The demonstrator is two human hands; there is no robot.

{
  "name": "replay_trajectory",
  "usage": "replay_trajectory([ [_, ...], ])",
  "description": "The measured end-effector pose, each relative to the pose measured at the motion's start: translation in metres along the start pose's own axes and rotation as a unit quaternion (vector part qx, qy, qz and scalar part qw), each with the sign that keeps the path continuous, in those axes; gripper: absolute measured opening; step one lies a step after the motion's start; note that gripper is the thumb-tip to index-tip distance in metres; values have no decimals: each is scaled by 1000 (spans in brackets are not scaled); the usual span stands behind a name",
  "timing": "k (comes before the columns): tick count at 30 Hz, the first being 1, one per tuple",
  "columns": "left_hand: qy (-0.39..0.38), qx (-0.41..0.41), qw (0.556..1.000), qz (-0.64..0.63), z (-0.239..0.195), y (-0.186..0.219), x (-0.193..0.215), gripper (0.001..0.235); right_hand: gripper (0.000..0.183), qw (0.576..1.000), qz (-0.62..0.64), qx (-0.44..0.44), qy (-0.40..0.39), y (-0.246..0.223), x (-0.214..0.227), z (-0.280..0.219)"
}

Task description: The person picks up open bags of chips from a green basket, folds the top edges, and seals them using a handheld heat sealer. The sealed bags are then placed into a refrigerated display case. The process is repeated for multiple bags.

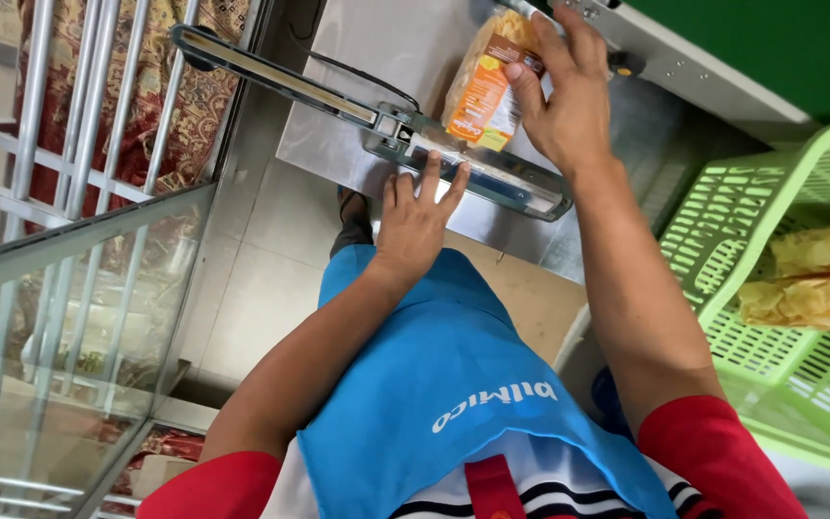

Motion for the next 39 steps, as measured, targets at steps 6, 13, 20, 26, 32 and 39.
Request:
replay_trajectory([
  [6, 49, 37, 998, -24, 2, -1, 17, 61, 44, 988, 115, 104, 3, -100, -52, 42],
  [13, 50, 36, 997, -39, -3, 5, -14, 43, 64, 953, 102, 57, -279, -147, -197, 58],
  [20, 45, 32, 998, -1, 0, 4, -10, 55, 45, 943, 275, 55, -177, -172, -67, 54],
  [26, -35, 5, 999, -10, -1, 4, -19, 86, 64, 901, 371, -9, -223, -145, 91, -15],
  [32, -92, 2, 994, -54, 0, 1, 10, 81, 69, 925, 280, -176, -189, -33, 90, -87],
  [39, -79, -13, 995, -53, -2, 3, -3, 75, 55, 943, -185, -154, -231, -2, 28, -94],
])
Point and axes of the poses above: each hand's wrist, its own z-axis towards the middle knuckle, its own x-axis out of the back of the hand, y = z × x, the point moved 8 cm from there along z, towards the middle knuckle, and after that the axes turned 1 degree about -x, right-handed, at the moved point
